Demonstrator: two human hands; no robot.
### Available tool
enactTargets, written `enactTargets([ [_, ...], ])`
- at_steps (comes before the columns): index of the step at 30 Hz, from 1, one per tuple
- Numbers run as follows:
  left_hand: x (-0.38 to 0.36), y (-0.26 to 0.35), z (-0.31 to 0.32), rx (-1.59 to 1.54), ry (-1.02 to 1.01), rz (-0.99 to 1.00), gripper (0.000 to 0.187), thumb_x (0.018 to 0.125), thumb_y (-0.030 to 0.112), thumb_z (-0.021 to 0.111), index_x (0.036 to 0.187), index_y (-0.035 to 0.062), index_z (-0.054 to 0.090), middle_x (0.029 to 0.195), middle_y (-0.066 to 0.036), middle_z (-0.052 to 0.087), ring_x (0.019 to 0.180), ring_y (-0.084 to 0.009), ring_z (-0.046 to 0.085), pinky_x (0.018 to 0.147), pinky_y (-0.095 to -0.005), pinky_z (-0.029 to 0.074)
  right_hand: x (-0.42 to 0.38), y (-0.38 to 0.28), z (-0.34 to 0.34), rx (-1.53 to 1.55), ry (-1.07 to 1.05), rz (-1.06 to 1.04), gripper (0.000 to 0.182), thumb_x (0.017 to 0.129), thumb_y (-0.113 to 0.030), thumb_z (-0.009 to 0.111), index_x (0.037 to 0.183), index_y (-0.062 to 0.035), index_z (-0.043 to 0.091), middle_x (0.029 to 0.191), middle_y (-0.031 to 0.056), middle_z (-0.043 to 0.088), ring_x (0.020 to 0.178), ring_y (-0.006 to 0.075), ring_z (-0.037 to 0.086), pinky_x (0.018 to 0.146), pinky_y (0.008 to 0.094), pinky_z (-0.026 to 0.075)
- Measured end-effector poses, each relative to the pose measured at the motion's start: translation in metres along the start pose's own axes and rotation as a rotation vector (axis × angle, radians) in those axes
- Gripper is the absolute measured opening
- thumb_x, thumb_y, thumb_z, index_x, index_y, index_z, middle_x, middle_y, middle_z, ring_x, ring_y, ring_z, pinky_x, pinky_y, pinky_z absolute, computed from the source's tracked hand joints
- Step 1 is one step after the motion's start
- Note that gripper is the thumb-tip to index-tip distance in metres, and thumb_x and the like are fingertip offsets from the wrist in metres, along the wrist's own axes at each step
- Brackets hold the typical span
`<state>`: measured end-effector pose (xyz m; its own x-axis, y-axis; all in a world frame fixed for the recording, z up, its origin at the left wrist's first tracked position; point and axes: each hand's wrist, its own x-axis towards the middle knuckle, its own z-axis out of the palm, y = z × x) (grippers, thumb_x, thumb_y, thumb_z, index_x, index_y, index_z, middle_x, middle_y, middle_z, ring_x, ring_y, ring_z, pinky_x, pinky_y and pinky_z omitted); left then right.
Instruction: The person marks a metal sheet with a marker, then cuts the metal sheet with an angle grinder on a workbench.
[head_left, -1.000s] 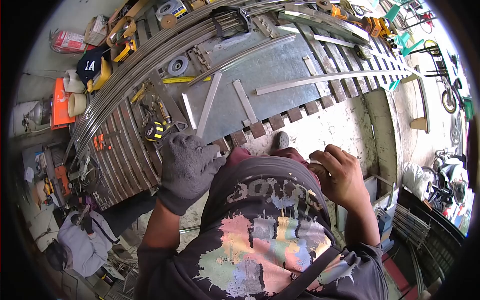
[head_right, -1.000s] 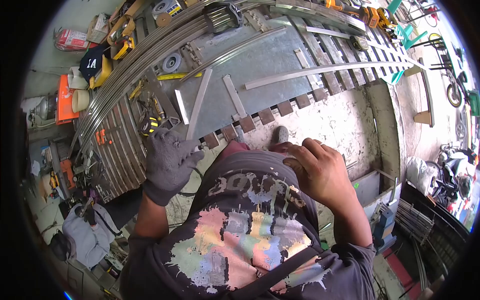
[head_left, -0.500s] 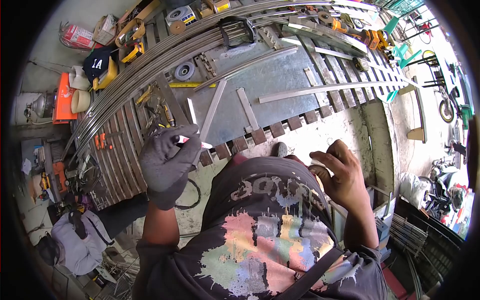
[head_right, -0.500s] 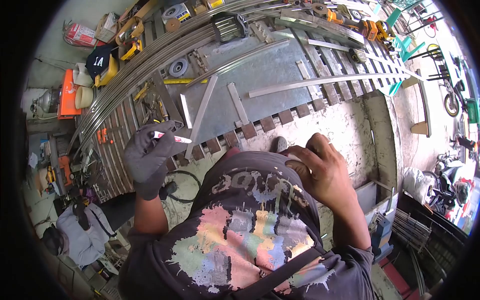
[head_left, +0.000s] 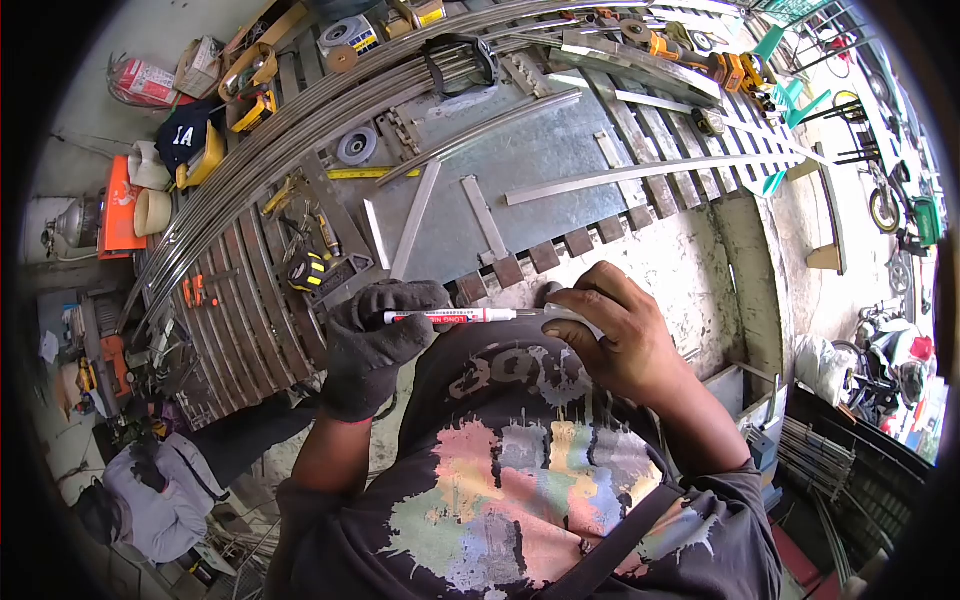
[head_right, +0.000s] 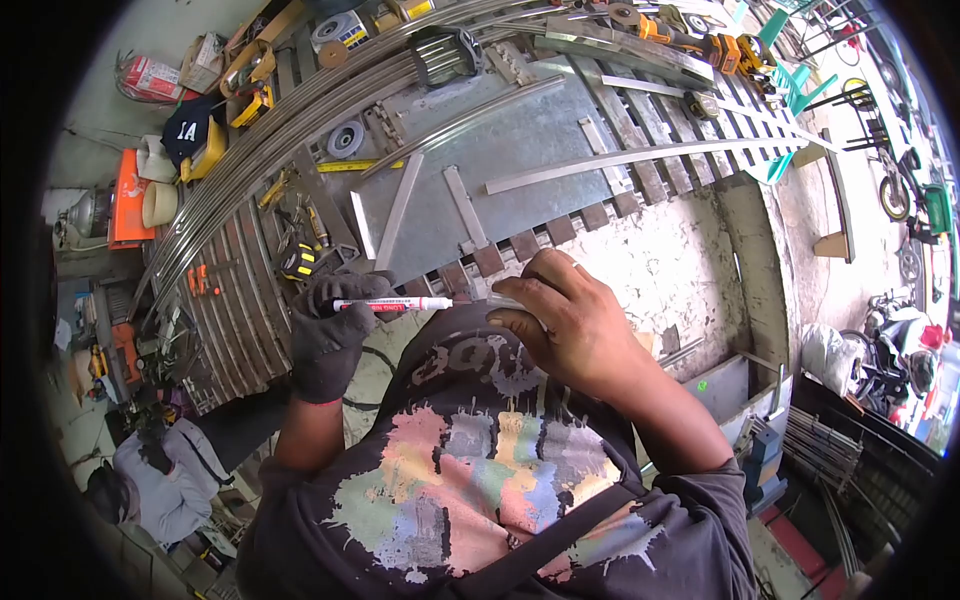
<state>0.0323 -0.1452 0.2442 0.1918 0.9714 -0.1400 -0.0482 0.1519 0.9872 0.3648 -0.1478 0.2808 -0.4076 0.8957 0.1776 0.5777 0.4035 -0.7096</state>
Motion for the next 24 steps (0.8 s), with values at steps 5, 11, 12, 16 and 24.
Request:
enactTargets([
  [5,0.000,0.011,0.002,0.029,-0.013,-0.057,0.031,0.097,0.010,0.090,0.124,-0.0024,0.082,0.123,-0.015,0.083,0.114,-0.0207,0.077,0.106,-0.0393,0.060,0.002,-0.002,0.000,0.006,-0.028,0.017,0.032,0.093,-0.021,0.089,0.120,-0.0068,0.078,0.106,0.0128,0.066,0.096,0.0354,0.072,0.080,0.0462,0.060],
  [11,-0.003,0.015,0.012,0.057,-0.041,0.000,0.024,0.099,0.006,0.087,0.122,-0.0010,0.083,0.124,-0.014,0.084,0.117,-0.0215,0.077,0.109,-0.0397,0.058,0.000,-0.003,0.003,-0.013,-0.080,-0.057,0.036,0.090,-0.018,0.090,0.122,-0.0061,0.078,0.107,0.0109,0.065,0.099,0.0336,0.071,0.081,0.0454,0.061],
  [12,-0.002,0.015,0.010,0.107,-0.056,0.011,0.024,0.099,0.005,0.087,0.122,-0.0005,0.083,0.124,-0.014,0.084,0.117,-0.0212,0.077,0.109,-0.0394,0.058,0.000,-0.004,0.003,-0.015,-0.093,-0.062,0.036,0.090,-0.018,0.090,0.122,-0.0060,0.077,0.107,0.0107,0.065,0.099,0.0332,0.071,0.081,0.0451,0.061],
  [16,-0.005,0.019,0.012,0.179,-0.073,-0.033,0.022,0.098,0.009,0.087,0.118,0.0001,0.084,0.120,-0.015,0.083,0.116,-0.0212,0.076,0.105,-0.0393,0.059,-0.005,-0.005,0.005,-0.038,-0.107,-0.056,0.035,0.091,-0.019,0.089,0.121,-0.0064,0.078,0.106,0.0105,0.064,0.096,0.0328,0.070,0.080,0.0446,0.060],
  [24,-0.011,0.004,0.010,0.265,-0.211,-0.156,0.025,0.108,0.010,0.077,0.128,-0.0050,0.079,0.115,-0.013,0.082,0.096,-0.0157,0.075,0.088,-0.0321,0.060,-0.010,-0.011,0.006,-0.108,-0.087,-0.041,0.031,0.090,-0.021,0.088,0.116,-0.0072,0.077,0.104,0.0098,0.064,0.096,0.0320,0.070,0.084,0.0454,0.059],
])
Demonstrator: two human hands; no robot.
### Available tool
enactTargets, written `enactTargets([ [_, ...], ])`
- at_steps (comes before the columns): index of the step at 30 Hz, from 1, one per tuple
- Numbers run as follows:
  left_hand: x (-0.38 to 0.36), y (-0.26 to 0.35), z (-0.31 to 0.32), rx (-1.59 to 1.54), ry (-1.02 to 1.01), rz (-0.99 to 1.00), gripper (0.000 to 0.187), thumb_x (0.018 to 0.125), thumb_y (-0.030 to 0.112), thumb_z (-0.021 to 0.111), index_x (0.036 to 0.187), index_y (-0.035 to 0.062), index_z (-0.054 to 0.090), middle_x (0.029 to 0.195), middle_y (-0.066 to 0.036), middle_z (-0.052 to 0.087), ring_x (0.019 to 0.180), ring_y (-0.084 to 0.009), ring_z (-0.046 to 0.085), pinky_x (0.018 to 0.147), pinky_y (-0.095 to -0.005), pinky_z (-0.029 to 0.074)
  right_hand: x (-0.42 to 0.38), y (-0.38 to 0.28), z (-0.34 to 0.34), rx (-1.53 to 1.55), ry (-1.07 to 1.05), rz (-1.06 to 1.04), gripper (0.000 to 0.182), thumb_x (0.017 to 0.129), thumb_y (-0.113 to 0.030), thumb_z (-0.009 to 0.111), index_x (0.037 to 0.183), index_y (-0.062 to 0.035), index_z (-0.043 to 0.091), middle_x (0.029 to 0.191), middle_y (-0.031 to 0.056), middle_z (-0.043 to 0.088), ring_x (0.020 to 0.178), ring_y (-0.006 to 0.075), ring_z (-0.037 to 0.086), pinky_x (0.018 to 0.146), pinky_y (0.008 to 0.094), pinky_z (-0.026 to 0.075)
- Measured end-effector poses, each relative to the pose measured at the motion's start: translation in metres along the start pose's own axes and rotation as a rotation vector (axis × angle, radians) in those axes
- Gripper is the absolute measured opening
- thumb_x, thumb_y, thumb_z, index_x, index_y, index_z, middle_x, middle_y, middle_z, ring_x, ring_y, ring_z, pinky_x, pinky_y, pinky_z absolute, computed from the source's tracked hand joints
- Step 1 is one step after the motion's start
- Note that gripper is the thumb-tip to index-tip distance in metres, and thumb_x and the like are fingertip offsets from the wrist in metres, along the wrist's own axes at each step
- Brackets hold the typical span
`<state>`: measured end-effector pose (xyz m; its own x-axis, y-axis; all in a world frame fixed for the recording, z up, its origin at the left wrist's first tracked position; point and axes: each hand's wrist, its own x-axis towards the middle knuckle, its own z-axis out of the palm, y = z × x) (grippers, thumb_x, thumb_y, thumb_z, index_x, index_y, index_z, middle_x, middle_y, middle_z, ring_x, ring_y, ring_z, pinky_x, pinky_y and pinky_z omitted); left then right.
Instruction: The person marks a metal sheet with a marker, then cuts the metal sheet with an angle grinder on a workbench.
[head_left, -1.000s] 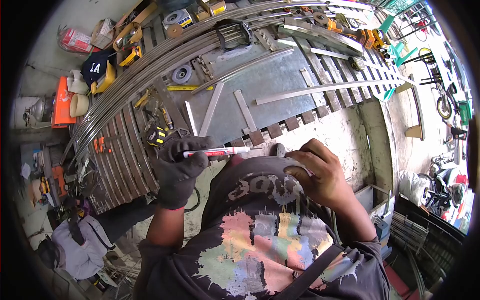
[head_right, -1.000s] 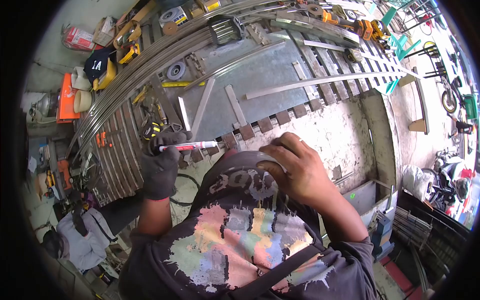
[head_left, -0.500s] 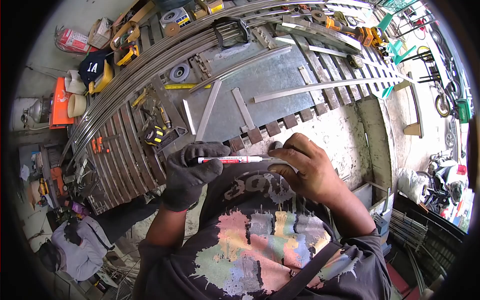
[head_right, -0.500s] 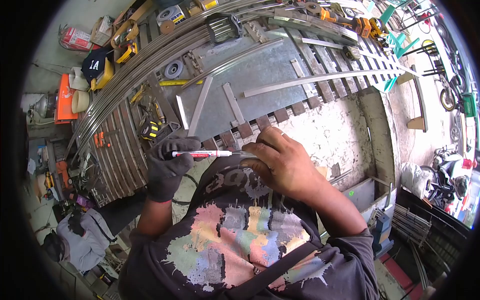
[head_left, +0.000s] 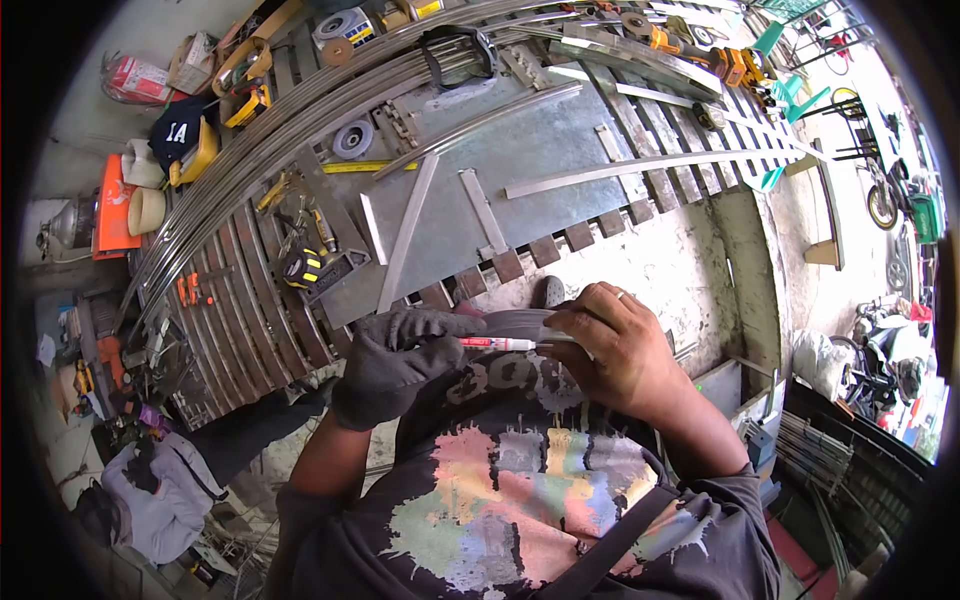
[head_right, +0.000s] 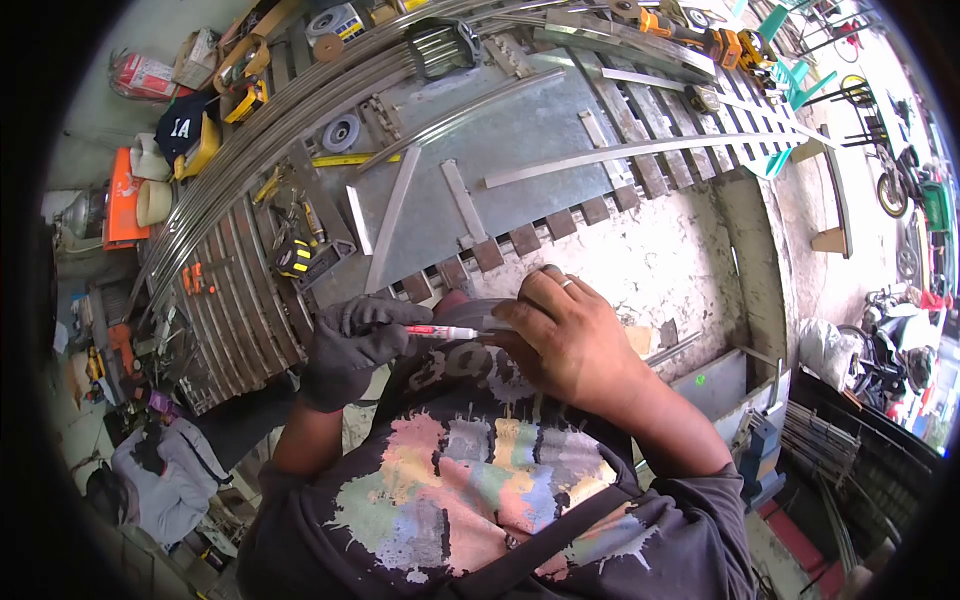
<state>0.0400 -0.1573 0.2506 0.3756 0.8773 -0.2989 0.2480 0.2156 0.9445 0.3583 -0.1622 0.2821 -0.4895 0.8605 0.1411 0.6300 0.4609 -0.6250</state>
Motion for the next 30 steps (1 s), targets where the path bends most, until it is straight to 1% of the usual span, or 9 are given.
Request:
enactTargets([
  [2,-0.003,-0.025,0.001,-0.035,0.047,0.014,0.028,0.111,0.014,0.076,0.129,-0.0069,0.077,0.109,-0.012,0.081,0.090,-0.0133,0.073,0.082,-0.0297,0.059,-0.003,0.000,-0.004,0.002,-0.001,0.035,0.030,0.090,-0.021,0.088,0.115,-0.0072,0.077,0.104,0.0099,0.064,0.096,0.0323,0.070,0.086,0.0458,0.058],
  [6,0.005,0.001,0.001,-0.178,0.073,0.008,0.032,0.112,0.018,0.074,0.129,-0.0096,0.076,0.097,-0.008,0.076,0.083,-0.0106,0.067,0.078,-0.0288,0.056,-0.007,0.005,-0.009,0.013,0.039,0.064,0.029,0.091,-0.021,0.088,0.114,-0.0063,0.077,0.103,0.0105,0.064,0.096,0.0332,0.070,0.087,0.0462,0.058],
  [9,0.007,0.008,0.003,-0.218,0.070,0.040,0.029,0.113,0.015,0.073,0.129,-0.0095,0.076,0.096,-0.007,0.076,0.083,-0.0107,0.067,0.078,-0.0288,0.056,-0.006,0.003,-0.008,0.012,0.041,0.088,0.030,0.092,-0.022,0.088,0.115,-0.0060,0.077,0.103,0.0110,0.065,0.094,0.0337,0.070,0.084,0.0457,0.058],
  [10,0.006,0.007,0.005,-0.319,0.057,0.000,0.026,0.112,0.010,0.073,0.128,-0.0089,0.077,0.099,-0.008,0.078,0.086,-0.0093,0.068,0.079,-0.0277,0.057,-0.005,0.002,-0.007,0.009,0.047,0.090,0.031,0.092,-0.022,0.088,0.116,-0.0061,0.077,0.102,0.0110,0.066,0.093,0.0339,0.070,0.084,0.0454,0.058],
  [13,0.011,-0.012,0.005,-0.131,0.097,0.061,0.022,0.111,0.006,0.073,0.128,-0.0072,0.078,0.104,-0.006,0.080,0.090,-0.0081,0.069,0.082,-0.0270,0.058,-0.002,-0.002,-0.003,0.021,0.071,0.079,0.030,0.093,-0.022,0.088,0.117,-0.0065,0.078,0.100,0.0108,0.068,0.091,0.0340,0.071,0.080,0.0450,0.059],
  [14,0.008,-0.008,0.001,-0.096,0.023,0.022,0.021,0.111,0.005,0.073,0.128,-0.0057,0.080,0.111,-0.006,0.082,0.096,-0.0083,0.071,0.086,-0.0268,0.058,-0.001,-0.003,-0.002,0.021,0.068,0.079,0.030,0.093,-0.022,0.088,0.117,-0.0065,0.079,0.100,0.0108,0.068,0.091,0.0340,0.071,0.079,0.0451,0.059],
  [20,0.012,0.004,0.002,-0.021,-0.025,0.067,0.020,0.111,0.004,0.072,0.127,-0.0056,0.079,0.119,-0.010,0.083,0.106,-0.0111,0.073,0.092,-0.0285,0.061,-0.003,-0.008,0.000,0.021,0.066,0.113,0.029,0.095,-0.024,0.086,0.116,-0.0065,0.078,0.099,0.0110,0.068,0.089,0.0341,0.072,0.078,0.0460,0.059],
  [23,0.013,-0.010,0.004,-0.192,0.000,0.068,0.019,0.111,0.003,0.071,0.127,-0.0056,0.079,0.122,-0.012,0.083,0.108,-0.0117,0.074,0.094,-0.0310,0.062,-0.001,-0.009,0.000,0.018,0.054,0.117,0.029,0.096,-0.025,0.086,0.117,-0.0067,0.078,0.097,0.0107,0.067,0.089,0.0340,0.071,0.077,0.0460,0.059],
  [30,0.017,0.004,0.002,-0.076,-0.054,0.078,0.019,0.110,0.001,0.072,0.125,-0.0052,0.080,0.126,-0.013,0.084,0.111,-0.0135,0.075,0.102,-0.0344,0.061,0.002,-0.010,0.004,0.005,0.024,0.112,0.031,0.095,-0.025,0.086,0.118,-0.0070,0.077,0.096,0.0108,0.066,0.089,0.0339,0.071,0.077,0.0460,0.059],
])
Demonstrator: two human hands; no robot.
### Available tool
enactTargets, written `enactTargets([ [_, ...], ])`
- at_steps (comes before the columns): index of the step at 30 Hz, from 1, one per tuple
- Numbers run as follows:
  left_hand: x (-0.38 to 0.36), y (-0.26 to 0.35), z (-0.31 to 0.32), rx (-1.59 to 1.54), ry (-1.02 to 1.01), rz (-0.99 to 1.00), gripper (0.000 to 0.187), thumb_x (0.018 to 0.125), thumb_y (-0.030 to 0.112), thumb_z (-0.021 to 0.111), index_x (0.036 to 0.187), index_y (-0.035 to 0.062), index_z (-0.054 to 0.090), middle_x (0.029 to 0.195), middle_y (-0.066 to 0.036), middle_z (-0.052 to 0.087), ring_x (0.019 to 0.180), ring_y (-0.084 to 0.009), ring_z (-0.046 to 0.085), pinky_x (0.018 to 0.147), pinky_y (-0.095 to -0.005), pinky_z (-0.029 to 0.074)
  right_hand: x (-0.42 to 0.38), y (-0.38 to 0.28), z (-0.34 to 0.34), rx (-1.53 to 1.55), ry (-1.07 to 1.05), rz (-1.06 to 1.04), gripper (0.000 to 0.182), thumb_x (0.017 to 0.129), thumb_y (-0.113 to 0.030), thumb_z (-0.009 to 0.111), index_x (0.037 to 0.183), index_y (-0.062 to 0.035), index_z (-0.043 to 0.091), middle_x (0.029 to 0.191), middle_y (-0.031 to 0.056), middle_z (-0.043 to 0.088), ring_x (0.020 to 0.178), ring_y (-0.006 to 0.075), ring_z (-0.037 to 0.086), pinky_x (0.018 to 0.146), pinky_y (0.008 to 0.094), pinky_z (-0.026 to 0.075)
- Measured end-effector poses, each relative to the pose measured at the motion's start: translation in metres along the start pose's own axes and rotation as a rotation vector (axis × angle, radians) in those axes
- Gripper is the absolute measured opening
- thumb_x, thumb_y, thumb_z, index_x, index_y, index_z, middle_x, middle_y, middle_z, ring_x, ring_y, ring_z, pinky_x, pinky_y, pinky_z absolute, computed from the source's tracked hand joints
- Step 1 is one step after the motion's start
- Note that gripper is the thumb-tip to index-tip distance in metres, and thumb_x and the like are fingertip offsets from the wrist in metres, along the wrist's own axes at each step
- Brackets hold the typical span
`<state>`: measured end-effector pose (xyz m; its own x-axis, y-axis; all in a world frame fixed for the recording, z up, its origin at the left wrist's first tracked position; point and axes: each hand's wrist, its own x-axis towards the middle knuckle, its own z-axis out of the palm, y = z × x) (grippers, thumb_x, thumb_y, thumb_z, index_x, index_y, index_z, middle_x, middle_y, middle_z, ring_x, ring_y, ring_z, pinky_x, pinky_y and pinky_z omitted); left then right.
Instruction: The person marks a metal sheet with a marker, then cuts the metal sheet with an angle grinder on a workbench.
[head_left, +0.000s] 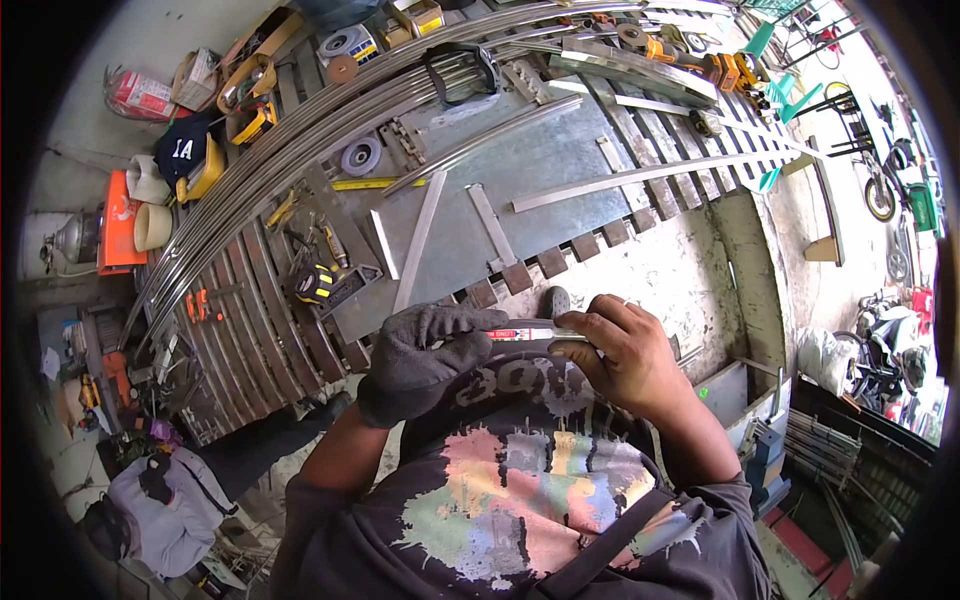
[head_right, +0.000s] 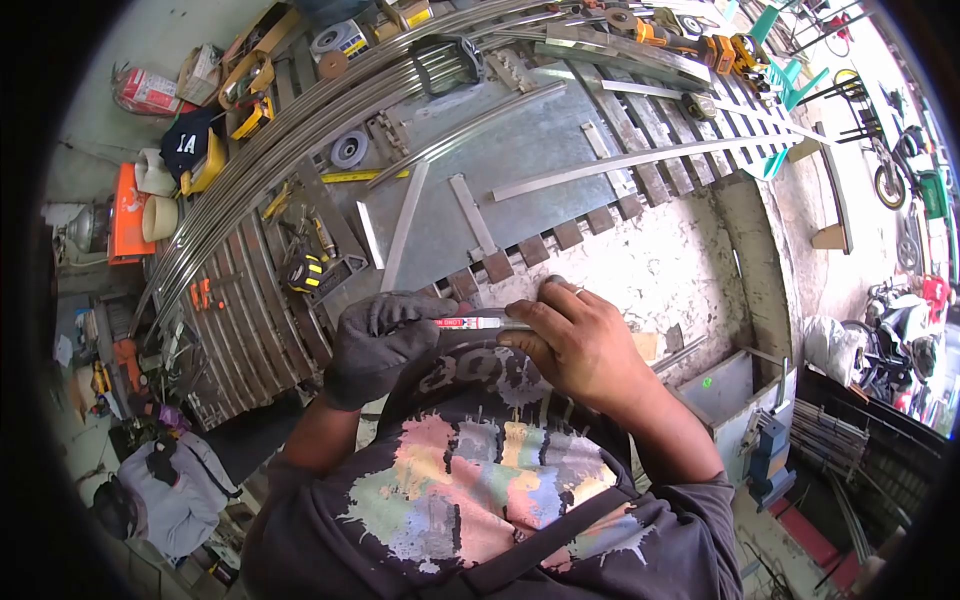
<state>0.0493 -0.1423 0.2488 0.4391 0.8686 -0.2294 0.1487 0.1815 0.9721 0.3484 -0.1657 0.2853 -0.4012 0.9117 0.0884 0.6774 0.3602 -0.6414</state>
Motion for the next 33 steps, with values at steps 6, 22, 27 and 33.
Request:
enactTargets([
  [6,0.003,-0.008,0.002,0.111,-0.051,0.006,0.021,0.106,0.006,0.078,0.127,0.0030,0.083,0.115,-0.006,0.084,0.106,-0.0139,0.074,0.093,-0.0309,0.059,0.003,0.002,0.008,-0.007,-0.001,-0.054,0.031,0.092,-0.022,0.089,0.117,-0.0063,0.078,0.097,0.0101,0.071,0.087,0.0323,0.073,0.076,0.0448,0.059],
  [22,0.017,0.018,0.004,0.807,0.016,0.711,0.041,0.088,0.036,0.089,0.117,0.0075,0.083,0.097,-0.013,0.069,0.091,-0.0353,0.068,0.083,-0.0499,0.054,0.008,-0.019,0.010,0.125,-0.084,0.012,0.018,0.087,-0.005,0.084,0.101,-0.0045,0.073,0.088,0.0109,0.072,0.078,0.0344,0.073,0.067,0.0448,0.059],
  [27,0.004,0.007,-0.005,1.023,0.063,0.881,0.039,0.083,0.025,0.084,0.118,0.0075,0.082,0.098,-0.013,0.065,0.097,-0.0338,0.066,0.088,-0.0529,0.052,0.014,-0.033,0.011,0.415,-0.191,0.256,0.008,0.097,0.000,0.079,0.094,0.0004,0.071,0.082,0.0147,0.072,0.072,0.0342,0.070,0.067,0.0416,0.056],
  [33,0.006,0.024,-0.025,1.080,0.021,0.804,0.043,0.088,0.028,0.083,0.126,0.0091,0.081,0.098,-0.010,0.066,0.097,-0.0311,0.067,0.091,-0.0526,0.052,0.039,-0.039,0.008,0.527,-0.317,0.376,0.007,0.101,-0.003,0.077,0.099,0.0018,0.073,0.083,0.0149,0.070,0.077,0.0339,0.069,0.069,0.0407,0.055],
])
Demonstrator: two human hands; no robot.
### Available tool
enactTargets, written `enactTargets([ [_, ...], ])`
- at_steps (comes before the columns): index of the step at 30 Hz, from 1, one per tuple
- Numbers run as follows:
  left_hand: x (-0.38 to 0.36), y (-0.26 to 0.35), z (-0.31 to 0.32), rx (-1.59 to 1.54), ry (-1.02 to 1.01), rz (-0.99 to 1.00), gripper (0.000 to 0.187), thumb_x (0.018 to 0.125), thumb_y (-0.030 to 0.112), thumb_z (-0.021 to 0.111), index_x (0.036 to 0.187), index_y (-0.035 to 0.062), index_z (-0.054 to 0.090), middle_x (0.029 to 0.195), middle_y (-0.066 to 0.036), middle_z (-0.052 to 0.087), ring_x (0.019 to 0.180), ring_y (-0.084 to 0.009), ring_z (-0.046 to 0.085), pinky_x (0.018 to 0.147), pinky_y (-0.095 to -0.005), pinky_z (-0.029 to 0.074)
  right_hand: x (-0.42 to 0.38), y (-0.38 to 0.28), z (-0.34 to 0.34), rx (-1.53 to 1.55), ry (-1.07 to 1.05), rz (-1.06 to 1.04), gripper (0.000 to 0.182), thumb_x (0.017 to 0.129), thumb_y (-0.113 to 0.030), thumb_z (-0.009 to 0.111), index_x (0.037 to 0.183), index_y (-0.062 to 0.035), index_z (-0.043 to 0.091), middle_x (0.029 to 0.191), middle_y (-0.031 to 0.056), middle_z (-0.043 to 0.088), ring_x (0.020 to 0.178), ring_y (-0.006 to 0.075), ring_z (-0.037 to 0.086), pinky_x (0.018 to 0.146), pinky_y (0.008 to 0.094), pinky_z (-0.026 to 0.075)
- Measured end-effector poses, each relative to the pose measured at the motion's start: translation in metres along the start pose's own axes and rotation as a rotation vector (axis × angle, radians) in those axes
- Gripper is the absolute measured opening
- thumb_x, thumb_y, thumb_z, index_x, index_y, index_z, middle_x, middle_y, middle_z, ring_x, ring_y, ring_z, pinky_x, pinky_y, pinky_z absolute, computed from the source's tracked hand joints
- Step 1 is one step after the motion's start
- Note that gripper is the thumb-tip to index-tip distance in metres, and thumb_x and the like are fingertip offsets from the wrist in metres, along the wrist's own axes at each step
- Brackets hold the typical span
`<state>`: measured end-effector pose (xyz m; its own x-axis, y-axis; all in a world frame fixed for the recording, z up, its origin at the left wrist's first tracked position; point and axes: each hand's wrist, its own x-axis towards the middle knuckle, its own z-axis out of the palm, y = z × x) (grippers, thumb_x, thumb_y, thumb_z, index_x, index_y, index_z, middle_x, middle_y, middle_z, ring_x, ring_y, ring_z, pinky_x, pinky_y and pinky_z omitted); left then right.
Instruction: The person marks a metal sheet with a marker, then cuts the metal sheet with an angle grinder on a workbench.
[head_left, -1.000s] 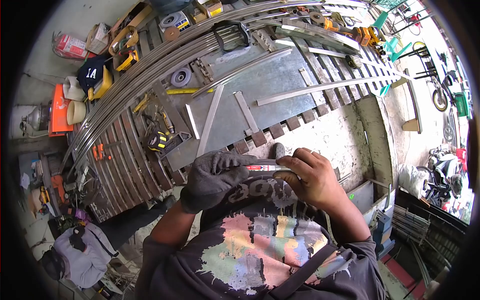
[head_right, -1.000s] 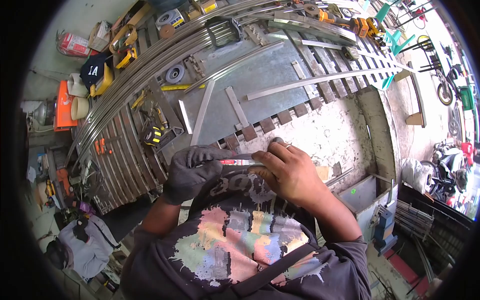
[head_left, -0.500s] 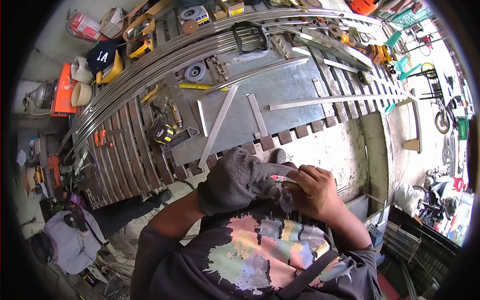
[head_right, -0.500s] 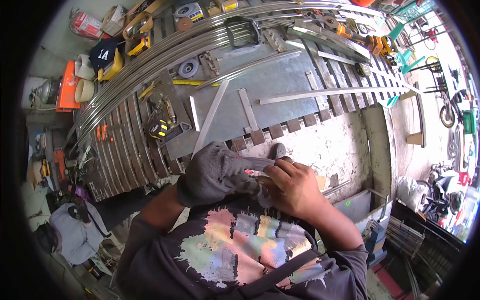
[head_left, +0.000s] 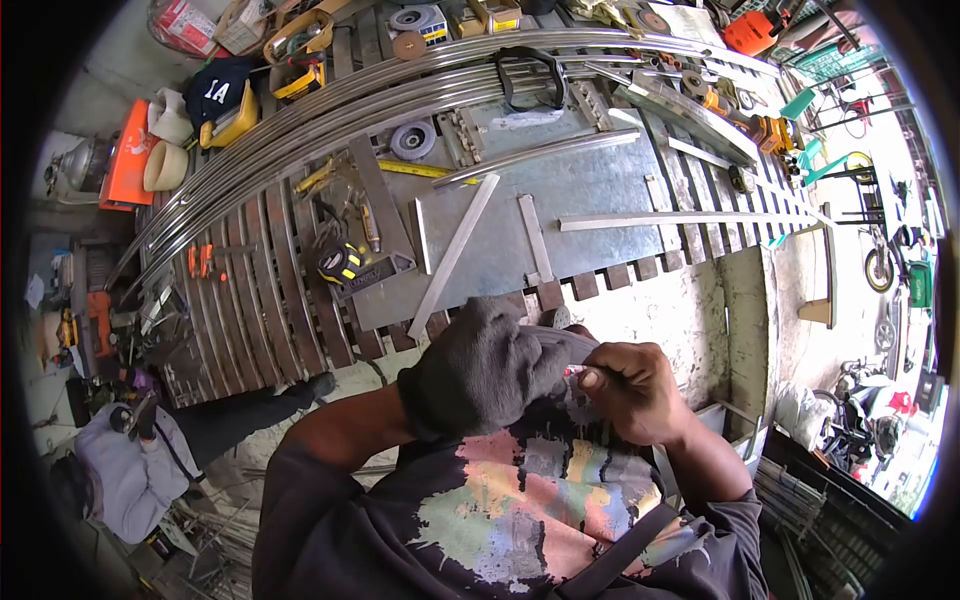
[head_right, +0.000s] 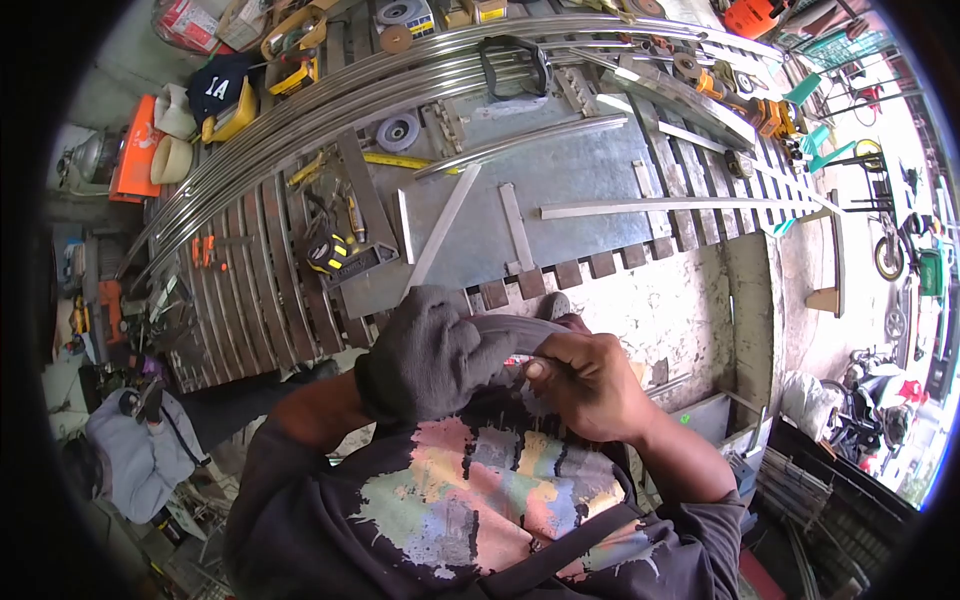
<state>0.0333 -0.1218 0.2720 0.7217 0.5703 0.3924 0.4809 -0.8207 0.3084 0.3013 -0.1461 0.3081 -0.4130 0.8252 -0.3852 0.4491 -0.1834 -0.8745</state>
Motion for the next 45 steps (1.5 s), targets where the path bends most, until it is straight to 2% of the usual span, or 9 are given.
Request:
enactTargets([
  [5,-0.001,-0.026,0.005,-0.174,-0.005,-0.169,0.046,0.094,0.035,0.084,0.134,0.0122,0.078,0.094,-0.008,0.068,0.092,-0.0312,0.068,0.094,-0.0490,0.051,0.032,0.010,0.008,-0.574,0.169,-0.424,0.027,0.094,-0.010,0.085,0.117,-0.0032,0.071,0.097,0.0127,0.069,0.091,0.0330,0.073,0.075,0.0424,0.059],
  [8,-0.007,-0.030,0.013,-0.310,0.035,-0.223,0.046,0.093,0.034,0.087,0.133,0.0129,0.079,0.089,-0.006,0.066,0.088,-0.0312,0.066,0.092,-0.0480,0.051,0.040,0.022,0.007,-0.579,0.153,-0.538,0.040,0.090,-0.011,0.086,0.126,-0.0056,0.069,0.103,0.0118,0.068,0.092,0.0334,0.074,0.077,0.0453,0.061],
  [18,0.052,0.004,0.041,-0.096,-0.079,-0.298,0.037,0.084,0.031,0.092,0.115,0.0125,0.082,0.090,-0.007,0.060,0.090,-0.0334,0.062,0.080,-0.0490,0.051,0.059,0.073,-0.069,-0.387,-0.123,-0.634,0.029,0.096,-0.018,0.082,0.114,-0.0012,0.068,0.088,0.0158,0.070,0.080,0.0367,0.076,0.069,0.0487,0.059],
  [26,0.165,0.056,0.083,0.052,-0.168,-0.185,0.042,0.076,0.026,0.083,0.113,0.0069,0.079,0.086,-0.006,0.055,0.090,-0.0295,0.062,0.088,-0.0482,0.051,0.035,0.101,-0.195,-0.307,-0.297,-0.661,0.026,0.101,-0.024,0.079,0.103,-0.0019,0.065,0.067,0.0142,0.065,0.064,0.0388,0.072,0.058,0.0528,0.054],
  [30,0.208,0.055,0.135,0.171,-0.343,-0.418,0.056,0.084,0.038,0.086,0.133,0.0107,0.076,0.097,-0.007,0.059,0.101,-0.0328,0.063,0.110,-0.0526,0.046,0.063,0.147,-0.248,-0.371,-0.333,-0.573,0.025,0.105,-0.024,0.068,0.106,0.0005,0.064,0.065,0.0148,0.065,0.062,0.0409,0.070,0.059,0.0525,0.054],
  [31,0.215,0.057,0.144,0.145,-0.395,-0.538,0.071,0.090,0.044,0.083,0.150,0.0108,0.067,0.116,-0.011,0.066,0.119,-0.0328,0.064,0.123,-0.0550,0.038,0.072,0.170,-0.262,-0.441,-0.283,-0.539,0.025,0.105,-0.024,0.066,0.110,0.0003,0.065,0.069,0.0155,0.067,0.063,0.0424,0.070,0.061,0.0537,0.055],
  [35,0.205,0.065,0.171,0.139,-0.348,-0.835,0.085,0.096,0.056,0.077,0.163,0.0083,0.056,0.159,-0.013,0.058,0.152,-0.0337,0.049,0.134,-0.0570,0.027,0.125,0.277,-0.328,-0.703,-0.016,-0.287,0.019,0.106,-0.016,0.063,0.118,-0.0014,0.066,0.097,0.0214,0.073,0.087,0.0447,0.073,0.080,0.0560,0.059],
  [41,0.138,0.075,0.225,0.160,-0.428,-1.121,0.088,0.097,0.049,0.079,0.169,0.0071,0.049,0.169,-0.015,0.052,0.156,-0.0383,0.046,0.137,-0.0569,0.021,0.192,0.373,-0.400,-0.879,0.280,-0.286,0.019,0.103,-0.020,0.075,0.117,-0.0077,0.076,0.118,0.0167,0.063,0.120,0.0406,0.062,0.101,0.0537,0.052],
  [45,0.098,0.087,0.245,0.147,-0.496,-1.251,0.085,0.097,0.044,0.080,0.167,0.0065,0.050,0.166,-0.018,0.054,0.152,-0.0406,0.049,0.133,-0.0567,0.027,0.212,0.388,-0.405,-1.006,0.322,-0.332,0.029,0.097,-0.017,0.078,0.124,-0.0069,0.075,0.123,0.0150,0.064,0.123,0.0383,0.062,0.105,0.0527,0.050],
])
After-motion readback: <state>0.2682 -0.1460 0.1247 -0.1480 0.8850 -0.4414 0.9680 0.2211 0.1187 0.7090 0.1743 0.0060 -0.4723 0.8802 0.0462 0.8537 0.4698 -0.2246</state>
